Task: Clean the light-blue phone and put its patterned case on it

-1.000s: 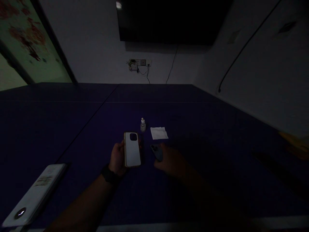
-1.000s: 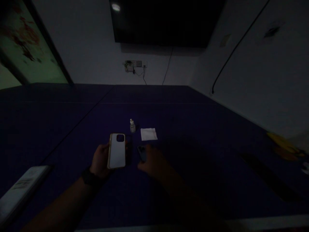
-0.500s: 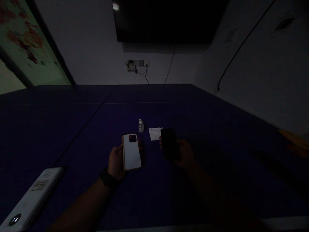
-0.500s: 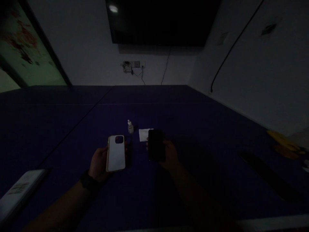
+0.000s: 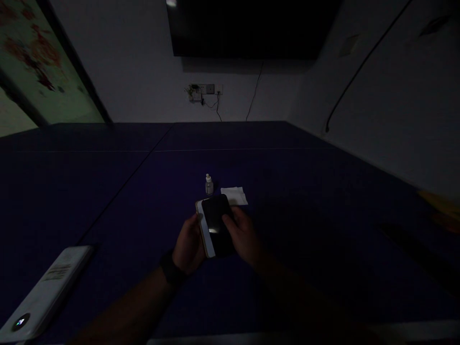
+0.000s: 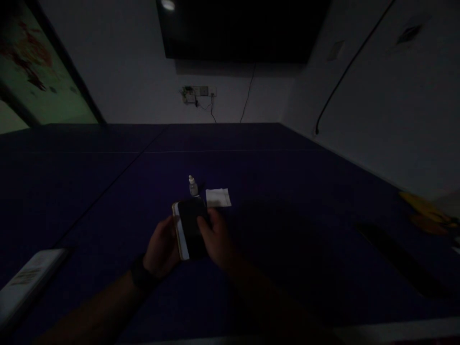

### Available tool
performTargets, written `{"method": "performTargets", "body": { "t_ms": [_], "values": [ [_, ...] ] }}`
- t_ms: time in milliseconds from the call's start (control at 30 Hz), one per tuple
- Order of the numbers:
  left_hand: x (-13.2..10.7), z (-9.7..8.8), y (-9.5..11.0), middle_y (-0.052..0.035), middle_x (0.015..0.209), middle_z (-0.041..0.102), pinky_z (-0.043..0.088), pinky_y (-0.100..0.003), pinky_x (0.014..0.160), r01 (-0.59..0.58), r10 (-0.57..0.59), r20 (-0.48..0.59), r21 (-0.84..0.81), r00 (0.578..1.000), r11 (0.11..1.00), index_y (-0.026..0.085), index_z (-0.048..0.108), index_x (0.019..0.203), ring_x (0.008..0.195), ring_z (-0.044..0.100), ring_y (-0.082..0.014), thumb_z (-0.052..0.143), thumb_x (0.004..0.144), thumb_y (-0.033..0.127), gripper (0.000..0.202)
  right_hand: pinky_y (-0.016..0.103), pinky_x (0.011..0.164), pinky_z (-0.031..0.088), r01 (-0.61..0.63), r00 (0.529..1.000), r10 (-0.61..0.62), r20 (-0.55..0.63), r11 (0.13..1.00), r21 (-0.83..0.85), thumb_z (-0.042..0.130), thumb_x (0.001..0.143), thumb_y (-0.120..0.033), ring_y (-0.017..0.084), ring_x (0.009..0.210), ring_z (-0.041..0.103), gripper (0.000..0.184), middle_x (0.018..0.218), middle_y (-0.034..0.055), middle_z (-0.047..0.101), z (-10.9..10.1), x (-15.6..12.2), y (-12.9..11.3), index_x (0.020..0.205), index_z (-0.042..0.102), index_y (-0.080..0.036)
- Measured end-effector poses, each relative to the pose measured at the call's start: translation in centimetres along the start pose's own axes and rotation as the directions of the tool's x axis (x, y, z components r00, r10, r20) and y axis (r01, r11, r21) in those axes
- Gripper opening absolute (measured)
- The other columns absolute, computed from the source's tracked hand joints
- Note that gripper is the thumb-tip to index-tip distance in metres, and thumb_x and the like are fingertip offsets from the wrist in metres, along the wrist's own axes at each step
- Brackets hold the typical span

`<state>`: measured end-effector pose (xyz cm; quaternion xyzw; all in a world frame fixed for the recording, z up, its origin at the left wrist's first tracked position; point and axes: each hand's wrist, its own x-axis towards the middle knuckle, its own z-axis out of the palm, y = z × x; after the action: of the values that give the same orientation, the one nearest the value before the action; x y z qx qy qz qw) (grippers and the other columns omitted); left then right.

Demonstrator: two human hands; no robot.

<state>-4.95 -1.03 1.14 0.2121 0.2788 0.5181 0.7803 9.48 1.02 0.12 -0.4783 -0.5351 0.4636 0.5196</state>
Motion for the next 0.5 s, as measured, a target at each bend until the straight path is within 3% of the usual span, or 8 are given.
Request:
{"method": "performTargets", "body": {
  "t_ms": [133,233,367,500],
  "values": [
    [0.0,0.1,-1.1,-0.0070,0.120,0.072,0.049,-0.039,0.103,-0.111,0.115,-0.045,0.075,0.992,0.991,0.023,0.059,0.136,0.115,0.067,-0.0266,0.071,0.088,0.040,0.052,0.043,0.102,0.048,0.106,0.992,-0.114,-0.057,0.986,-0.128,0.061,0.087,-0.036,0.026,0.109,0.061,0.020,0.109,0.0076,0.066,1.1,-1.1,-0.1,0.102,0.064,-0.024],
    [-0.1,0.1,-1.5,-0.0058,0.119,0.072,0.049,-0.037,0.102,-0.167,0.179,-0.080,0.141,0.981,0.976,0.026,0.056,0.139,0.112,0.068,-0.0246,0.077,0.084,0.036,0.059,0.043,0.103,0.047,0.160,0.979,-0.179,-0.095,0.970,-0.185,0.061,0.087,-0.034,0.025,0.110,0.059,0.019,0.111,0.0084,0.061,1.3,-1.5,0.1,0.103,0.058,-0.024],
    [-0.2,0.3,-1.7,-0.0081,0.118,0.073,0.050,-0.037,0.101,-0.167,0.187,-0.093,0.186,0.978,0.968,0.023,0.058,0.137,0.111,0.068,-0.0260,0.080,0.082,0.040,0.062,0.043,0.103,0.049,0.188,0.972,-0.211,-0.101,0.961,-0.203,0.060,0.088,-0.036,0.025,0.115,0.060,0.039,0.123,0.0110,0.058,1.5,-1.9,0.6,0.123,0.046,-0.025],
    [-0.4,0.4,-1.8,-0.0095,0.121,0.072,0.050,-0.036,0.100,-0.161,0.179,-0.066,0.214,0.982,0.964,0.021,0.061,0.134,0.111,0.068,-0.0264,0.080,0.082,0.041,0.059,0.045,0.111,0.045,0.133,0.986,-0.143,-0.090,0.985,-0.114,0.058,0.091,-0.043,0.026,0.130,0.055,0.052,0.140,0.0115,0.054,1.1,-1.5,0.4,0.138,0.043,-0.027]
  ]
}}
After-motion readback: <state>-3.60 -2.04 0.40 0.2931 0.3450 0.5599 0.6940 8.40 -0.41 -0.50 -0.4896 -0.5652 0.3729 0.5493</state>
